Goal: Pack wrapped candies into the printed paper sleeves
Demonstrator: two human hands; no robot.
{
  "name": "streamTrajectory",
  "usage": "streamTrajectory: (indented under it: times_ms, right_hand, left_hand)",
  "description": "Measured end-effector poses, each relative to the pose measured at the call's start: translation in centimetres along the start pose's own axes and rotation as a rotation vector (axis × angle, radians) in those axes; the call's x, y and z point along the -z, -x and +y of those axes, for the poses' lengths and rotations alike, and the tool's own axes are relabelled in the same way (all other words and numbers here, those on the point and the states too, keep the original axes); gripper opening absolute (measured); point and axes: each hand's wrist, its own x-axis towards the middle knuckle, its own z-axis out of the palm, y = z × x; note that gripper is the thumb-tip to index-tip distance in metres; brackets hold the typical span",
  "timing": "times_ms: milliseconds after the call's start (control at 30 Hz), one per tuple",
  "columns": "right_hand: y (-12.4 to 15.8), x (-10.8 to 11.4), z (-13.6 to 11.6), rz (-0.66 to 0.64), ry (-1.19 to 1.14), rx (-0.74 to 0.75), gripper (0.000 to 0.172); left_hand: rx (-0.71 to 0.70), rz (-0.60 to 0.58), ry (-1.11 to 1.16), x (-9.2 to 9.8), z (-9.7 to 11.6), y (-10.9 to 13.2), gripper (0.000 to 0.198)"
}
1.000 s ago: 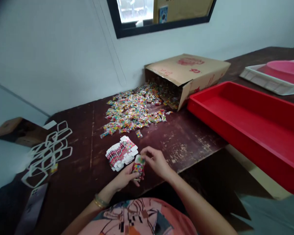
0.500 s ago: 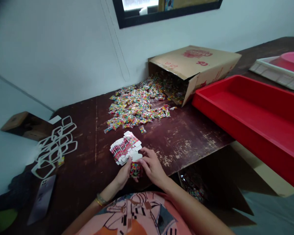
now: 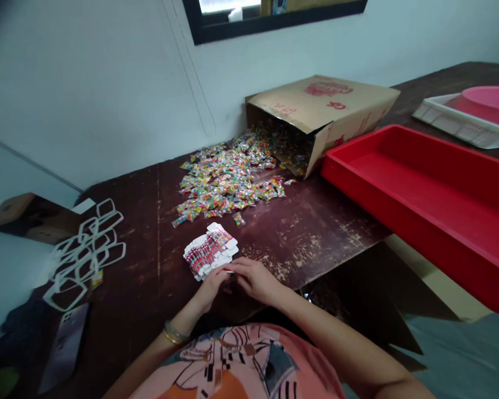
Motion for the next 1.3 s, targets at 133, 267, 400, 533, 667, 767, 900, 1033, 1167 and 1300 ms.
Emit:
streamTrajectory:
  times_ms: [133,267,400,533,667,767,900,1033,1167,1300]
  right_hand:
    - [-0.5,1.1,-0.7,-0.043,0.001,-0.005,0.03]
    - [-1.2,1.1,-0.1,0.003,-0.133,-0.161,0.025]
    - [-0.4,-0.3,0.9,0.113,-0.101,-0.157,0.025]
    - [1.4,-0.6,1.9,0.134,0.02,-0.07,0.025]
    - [1.9,1.0,2.8,0.096,-0.174,-0.272,0.025]
    - [1.5,1.6,2.9,0.04,-0.333,-0.369,0.029]
    - [1.6,0.3,2.1,0.159,-0.212,-0.252,0.026]
    - [2.5,-0.3,1.8,0.16,-0.036,-0.138,0.025]
    - [2.4,0.7,2.2,0.129,-0.117,-0.287,0.024]
    - [2.4,0.5,1.7,0.18,0.065,-0.169,0.018]
  left_hand:
    - [0.097,-0.114,0.213,0.5,-0.1,-0.2,0.041]
    - [0.043,-0.243,0.298,1.2,-0.1,0.3,0.044]
    - [0.13,-0.261,0.257,1.6,-0.1,0.7,0.044]
    - [0.227,-0.289,0.325,0.6,-0.9,1.0,0.043]
    - [0.094,-0.251,0.15,-1.0,-1.5,0.7,0.041]
    - [-0.029,-0.303,-0.064,-0.7,-0.9,0.3,0.038]
    - [-0.001,-0.374,-0.057,1.0,0.3,0.2,0.04]
    - [0.136,-0.454,0.092,1.3,0.3,0.4,0.044]
    - [0.109,-0.465,0.002,0.6,-0.4,0.1,0.046]
    - [0.148,-0.448,0.064,0.8,-0.4,0.0,0.044]
